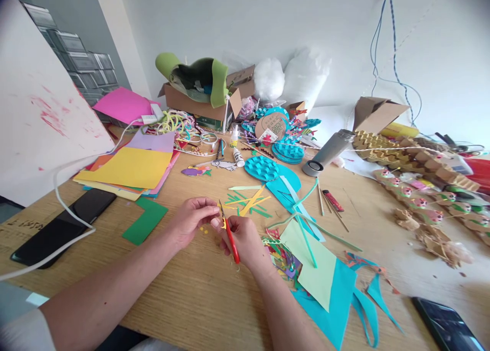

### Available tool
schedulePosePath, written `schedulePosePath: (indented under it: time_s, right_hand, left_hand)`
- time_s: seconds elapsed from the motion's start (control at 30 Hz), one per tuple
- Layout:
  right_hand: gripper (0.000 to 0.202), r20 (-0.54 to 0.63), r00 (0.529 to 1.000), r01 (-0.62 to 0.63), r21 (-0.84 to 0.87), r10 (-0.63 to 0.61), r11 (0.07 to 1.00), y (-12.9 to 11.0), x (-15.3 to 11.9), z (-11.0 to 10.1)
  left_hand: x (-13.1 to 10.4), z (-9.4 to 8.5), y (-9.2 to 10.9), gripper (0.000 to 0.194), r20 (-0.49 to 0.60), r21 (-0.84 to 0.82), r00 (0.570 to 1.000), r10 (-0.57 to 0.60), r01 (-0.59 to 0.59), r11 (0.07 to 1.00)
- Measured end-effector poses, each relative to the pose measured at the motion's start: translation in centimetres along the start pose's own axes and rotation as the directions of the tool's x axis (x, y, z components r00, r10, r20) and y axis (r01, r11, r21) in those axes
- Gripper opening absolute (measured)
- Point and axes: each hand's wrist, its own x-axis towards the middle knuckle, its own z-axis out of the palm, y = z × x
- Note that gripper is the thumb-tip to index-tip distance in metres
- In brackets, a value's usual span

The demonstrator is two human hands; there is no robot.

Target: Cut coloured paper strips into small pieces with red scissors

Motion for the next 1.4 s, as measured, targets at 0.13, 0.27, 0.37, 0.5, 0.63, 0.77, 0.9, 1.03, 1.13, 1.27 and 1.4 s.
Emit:
schedulePosePath:
  time_s: [0.13,0.27,0.37,0.5,0.63,0.77,0.9,1.03,1.13,1.27,1.4]
  right_hand:
    - [0.038,-0.001,1.000,-0.007,-0.010,0.007,1.000,-0.08,-0.03,-0.02]
    - [0.038,-0.001,1.000,-0.006,-0.018,0.006,1.000,-0.25,0.00,-0.04]
    - [0.038,-0.007,1.000,-0.008,-0.014,0.008,1.000,-0.29,0.03,-0.05]
    - [0.039,-0.005,1.000,-0.027,-0.024,0.027,0.999,-0.31,0.05,-0.09]
    - [0.040,-0.002,1.000,-0.021,-0.036,0.021,0.999,-0.42,0.04,-0.13]
    - [0.042,-0.001,1.000,-0.009,-0.042,0.009,0.999,-0.44,-0.04,-0.14]
    - [0.041,0.005,1.000,0.007,-0.030,-0.007,1.000,-0.33,-0.12,-0.17]
    - [0.042,0.008,1.000,0.001,-0.026,-0.001,1.000,-0.31,-0.07,-0.12]
    - [0.042,0.006,1.000,-0.007,-0.034,0.007,0.999,-0.37,-0.04,-0.08]
    - [0.042,0.015,1.000,-0.003,-0.046,0.004,0.999,-0.44,-0.11,-0.17]
    - [0.041,0.017,1.000,0.001,-0.061,0.000,0.998,-0.42,-0.16,-0.28]
  left_hand:
    - [-0.04,0.00,0.07,0.018,0.034,0.001,0.999,-0.010,0.010,1.000]
    - [-0.02,-0.07,0.03,0.019,0.063,0.004,0.998,-0.015,0.015,1.000]
    - [0.04,-0.14,-0.05,0.018,0.053,0.008,0.998,-0.017,0.017,1.000]
    - [0.09,-0.16,-0.05,0.019,0.052,0.000,0.998,-0.028,0.028,1.000]
    - [0.08,-0.18,0.02,0.017,0.056,-0.018,0.998,-0.033,0.034,0.999]
    - [0.10,-0.25,-0.02,0.015,0.065,-0.029,0.997,-0.030,0.032,0.999]
    - [0.18,-0.34,-0.13,0.015,0.068,-0.029,0.997,-0.026,0.028,0.999]
    - [0.19,-0.36,-0.06,0.015,0.057,-0.041,0.998,-0.031,0.033,0.999]
    - [0.15,-0.33,0.10,0.015,0.044,-0.051,0.999,-0.026,0.028,0.998]
    - [0.16,-0.38,0.17,0.015,0.027,-0.052,0.999,-0.029,0.030,0.998]
    - [0.27,-0.50,0.00,0.015,0.047,-0.042,0.999,-0.019,0.021,0.999]
